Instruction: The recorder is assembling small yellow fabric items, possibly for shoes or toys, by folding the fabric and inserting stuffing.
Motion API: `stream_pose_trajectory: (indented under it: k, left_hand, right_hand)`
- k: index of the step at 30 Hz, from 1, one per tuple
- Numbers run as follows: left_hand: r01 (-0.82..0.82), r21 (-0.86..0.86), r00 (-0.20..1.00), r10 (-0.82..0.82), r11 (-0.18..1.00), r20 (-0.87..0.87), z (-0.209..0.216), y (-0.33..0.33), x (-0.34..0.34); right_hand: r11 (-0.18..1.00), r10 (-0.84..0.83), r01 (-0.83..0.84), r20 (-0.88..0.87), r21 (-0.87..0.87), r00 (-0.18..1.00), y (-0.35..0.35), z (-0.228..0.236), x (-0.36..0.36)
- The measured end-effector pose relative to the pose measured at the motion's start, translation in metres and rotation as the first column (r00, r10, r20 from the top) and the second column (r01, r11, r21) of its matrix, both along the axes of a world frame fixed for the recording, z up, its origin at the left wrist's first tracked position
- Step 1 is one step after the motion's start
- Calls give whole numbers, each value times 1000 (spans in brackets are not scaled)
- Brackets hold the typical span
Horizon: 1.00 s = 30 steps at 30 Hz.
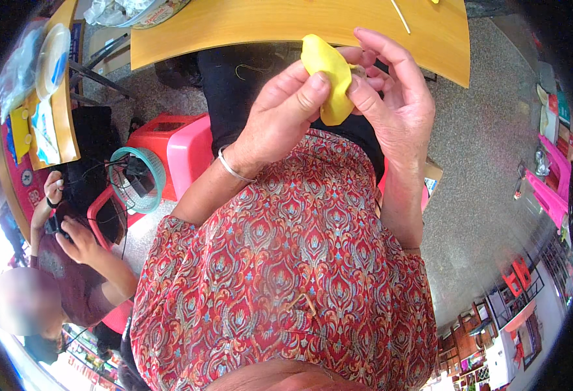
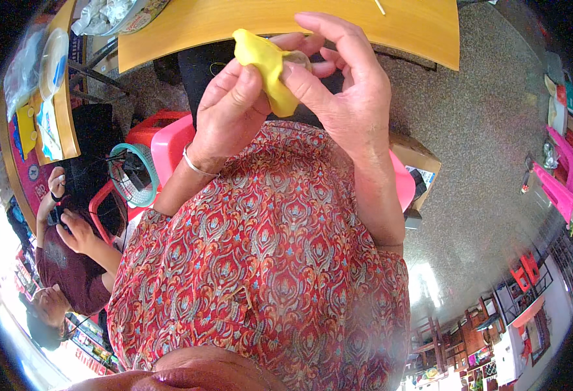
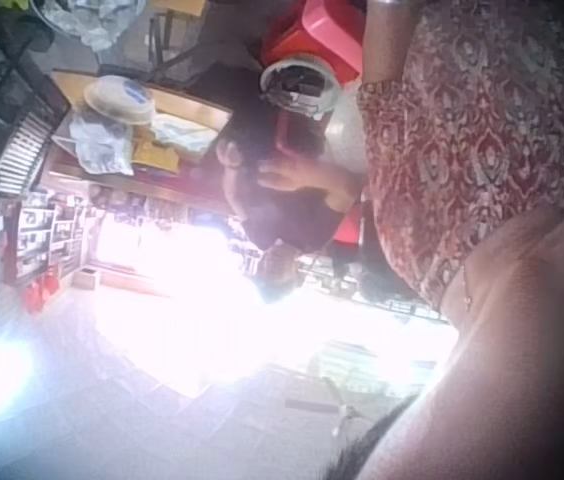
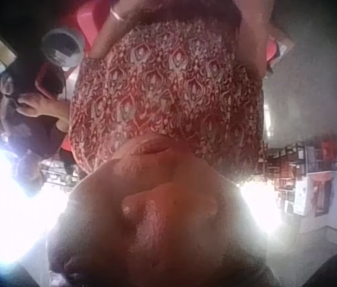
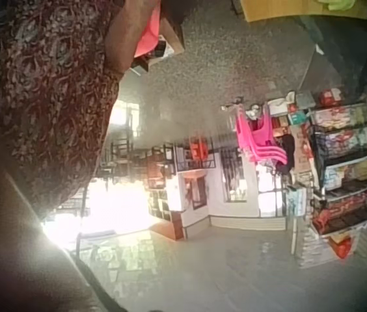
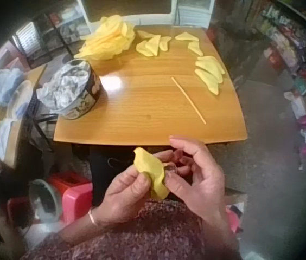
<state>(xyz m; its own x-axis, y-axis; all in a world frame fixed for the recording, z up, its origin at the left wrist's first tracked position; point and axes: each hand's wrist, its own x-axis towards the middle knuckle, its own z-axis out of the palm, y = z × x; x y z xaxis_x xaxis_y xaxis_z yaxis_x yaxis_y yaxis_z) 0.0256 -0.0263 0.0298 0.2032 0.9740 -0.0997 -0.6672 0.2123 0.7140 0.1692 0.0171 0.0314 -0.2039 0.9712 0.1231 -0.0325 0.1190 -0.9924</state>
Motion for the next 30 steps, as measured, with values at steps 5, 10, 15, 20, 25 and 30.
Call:
stream_pose_trajectory:
  k: [5, 10, 15, 20, 25, 30]
  left_hand:
    - [-18, 25, 966, 24, 1000, -257, -2, -5, -3]
    - [-20, 6, 898, 21, 1000, -440, -4, -5, -1]
    - [88, -45, 906, -99, 995, -412, 2, -5, -5]
    - [228, -84, 867, -241, 970, -436, 8, -4, -1]
    - [256, -66, 747, -240, 964, -620, 16, -5, 2]
    - [172, -126, 793, -214, 977, -570, 14, -6, -1]
  right_hand:
    - [990, 142, -144, 78, 14, 987, 4, 3, 3]
    - [995, 89, -92, -66, -32, 994, -4, -14, -1]
    - [984, 175, -170, -105, 57, 979, 0, -30, 10]
    - [954, 300, -299, -38, 18, 953, 4, -7, 23]
    - [980, 142, -142, 10, 141, 990, -8, -22, 22]
    - [974, 73, -66, -21, 218, 997, -14, -25, 11]
